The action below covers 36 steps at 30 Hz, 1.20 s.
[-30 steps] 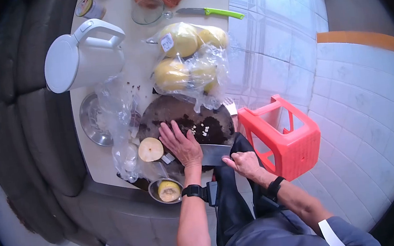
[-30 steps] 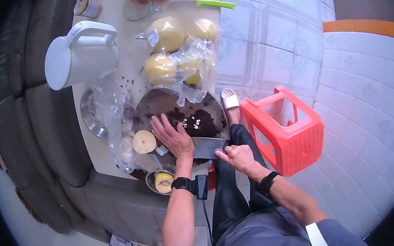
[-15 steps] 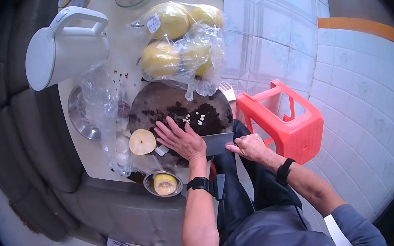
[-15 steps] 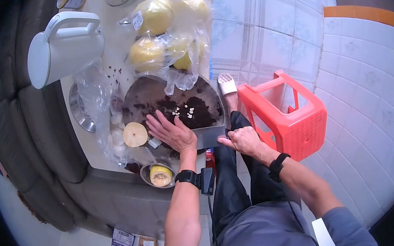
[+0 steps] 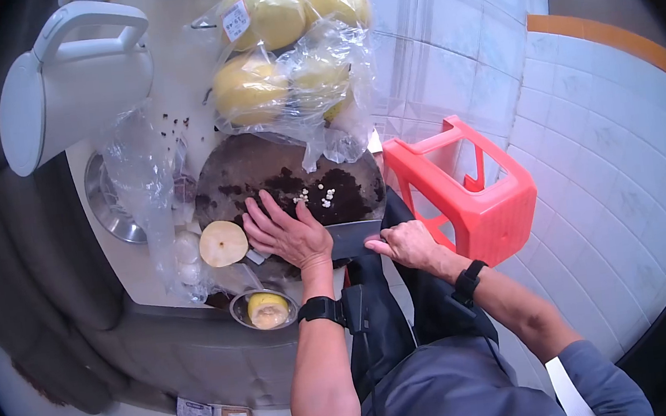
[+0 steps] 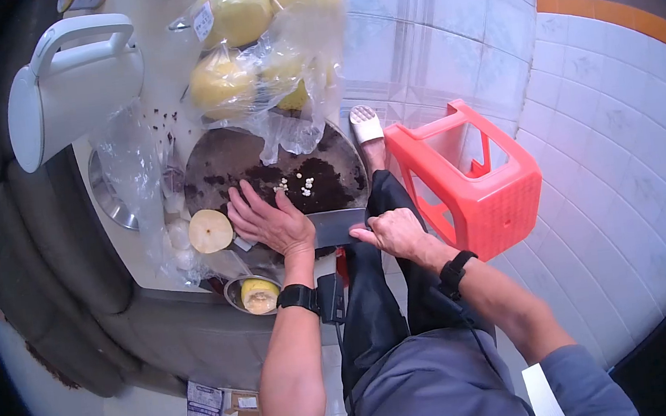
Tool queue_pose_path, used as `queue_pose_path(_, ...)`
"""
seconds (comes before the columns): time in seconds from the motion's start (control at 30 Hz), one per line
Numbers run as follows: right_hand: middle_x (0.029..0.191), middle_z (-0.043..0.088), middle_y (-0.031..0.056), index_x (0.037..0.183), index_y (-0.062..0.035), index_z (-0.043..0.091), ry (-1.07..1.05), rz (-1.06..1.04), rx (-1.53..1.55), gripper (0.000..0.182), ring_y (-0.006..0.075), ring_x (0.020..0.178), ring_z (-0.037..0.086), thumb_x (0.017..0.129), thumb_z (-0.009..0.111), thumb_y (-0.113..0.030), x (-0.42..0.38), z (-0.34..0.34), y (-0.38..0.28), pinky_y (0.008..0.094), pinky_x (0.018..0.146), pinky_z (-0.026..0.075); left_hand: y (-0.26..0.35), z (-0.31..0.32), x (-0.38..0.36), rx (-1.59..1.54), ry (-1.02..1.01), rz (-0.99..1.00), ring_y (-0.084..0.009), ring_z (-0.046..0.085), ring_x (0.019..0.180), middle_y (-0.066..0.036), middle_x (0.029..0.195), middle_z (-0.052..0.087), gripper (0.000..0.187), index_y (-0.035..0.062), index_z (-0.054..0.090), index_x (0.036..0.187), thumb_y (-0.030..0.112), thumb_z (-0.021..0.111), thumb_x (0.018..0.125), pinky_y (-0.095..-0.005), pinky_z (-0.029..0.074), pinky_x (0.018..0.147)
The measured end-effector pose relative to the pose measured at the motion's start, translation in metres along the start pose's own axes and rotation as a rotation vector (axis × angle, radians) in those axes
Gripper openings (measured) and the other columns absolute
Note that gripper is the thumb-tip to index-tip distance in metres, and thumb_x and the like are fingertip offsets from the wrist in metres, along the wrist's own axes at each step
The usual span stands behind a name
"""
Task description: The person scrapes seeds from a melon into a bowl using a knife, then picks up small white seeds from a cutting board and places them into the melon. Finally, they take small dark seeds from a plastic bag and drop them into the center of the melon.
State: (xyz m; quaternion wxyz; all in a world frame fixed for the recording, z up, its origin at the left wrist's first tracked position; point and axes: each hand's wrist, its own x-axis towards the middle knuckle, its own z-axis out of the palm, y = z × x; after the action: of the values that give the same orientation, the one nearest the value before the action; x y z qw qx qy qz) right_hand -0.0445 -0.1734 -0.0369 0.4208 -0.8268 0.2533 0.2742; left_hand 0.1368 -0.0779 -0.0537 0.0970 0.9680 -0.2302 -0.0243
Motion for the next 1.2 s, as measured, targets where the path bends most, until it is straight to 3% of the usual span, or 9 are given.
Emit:
queue_pose_path(0.3, 0.058, 0.061, 0.0191, 0.061, -0.0036, 0.064, 0.083, -0.002, -0.019, 0.066, 0.0360, 0.059, 0.064, 0.094, 0.042, -0.057, 0.002, 0.011, -0.015, 0.0437, 0.056, 0.051, -0.008, -0.002, 0.005, -0.004, 0.027, -0.019, -0.0359, 0.033, 0.129, -0.013, 0.142, 0.039, 0.058, 0.0083, 0.035, 0.142, 0.029, 0.055, 0.091, -0.0531, 0.022, 0.105)
queue_pose_path(0.37, 0.057, 0.061, 0.0186, 0.063, -0.0034, 0.065, 0.112, -0.031, -0.076, 0.065, 0.0340, 0.057, 0.065, 0.094, 0.043, -0.056, 0.002, 0.002, -0.016, 0.0432, 0.056, 0.052, -0.006, -0.003, 0.006, 0.015, 0.056, -0.029, -0.0361, 0.035, 0.130, -0.015, 0.142, 0.039, 0.058, 0.0067, 0.034, 0.142, 0.024, 0.056, 0.091, -0.0517, 0.025, 0.106)
queue_pose_path(0.47, 0.059, 0.062, 0.0175, 0.062, -0.0042, 0.062, 0.183, -0.112, -0.097, 0.062, 0.0315, 0.057, 0.065, 0.095, 0.043, -0.054, -0.010, 0.002, -0.013, 0.0416, 0.055, 0.051, -0.013, -0.018, -0.009, -0.208, 0.135, 0.004, -0.0384, 0.036, 0.131, -0.022, 0.142, 0.037, 0.055, 0.0001, 0.031, 0.142, 0.013, 0.052, 0.092, -0.0497, 0.028, 0.107)
queue_pose_path(0.6, 0.061, 0.063, 0.0165, 0.061, -0.0041, 0.059, 0.210, -0.147, -0.088, 0.058, 0.0308, 0.057, 0.065, 0.094, 0.048, -0.051, -0.026, 0.003, -0.016, 0.0402, 0.054, 0.050, -0.018, -0.029, -0.022, -0.341, 0.197, -0.071, -0.0398, 0.035, 0.132, -0.026, 0.142, 0.035, 0.049, -0.0049, 0.031, 0.140, 0.011, 0.047, 0.097, -0.0486, 0.028, 0.110)
queue_pose_path(0.93, 0.058, 0.061, 0.0153, 0.060, -0.0043, 0.058, 0.231, -0.107, -0.001, 0.054, 0.0318, 0.057, 0.063, 0.093, 0.052, -0.047, -0.038, 0.018, -0.015, 0.0417, 0.054, 0.050, -0.017, -0.023, -0.031, -0.273, 0.189, -0.054, -0.0404, 0.037, 0.131, -0.025, 0.142, 0.036, 0.045, -0.0029, 0.035, 0.139, 0.006, 0.046, 0.097, -0.0488, 0.032, 0.108)
queue_pose_path(1.2, 0.058, 0.059, 0.0136, 0.062, -0.0056, 0.057, 0.347, -0.002, 0.020, 0.050, 0.0310, 0.058, 0.063, 0.092, 0.056, -0.045, -0.043, 0.041, -0.006, 0.0415, 0.053, 0.050, -0.001, 0.002, -0.021, -0.170, 0.189, 0.038, -0.0408, 0.036, 0.131, -0.022, 0.147, 0.033, 0.056, 0.0032, 0.039, 0.139, 0.001, 0.057, 0.086, -0.0536, 0.030, 0.107)
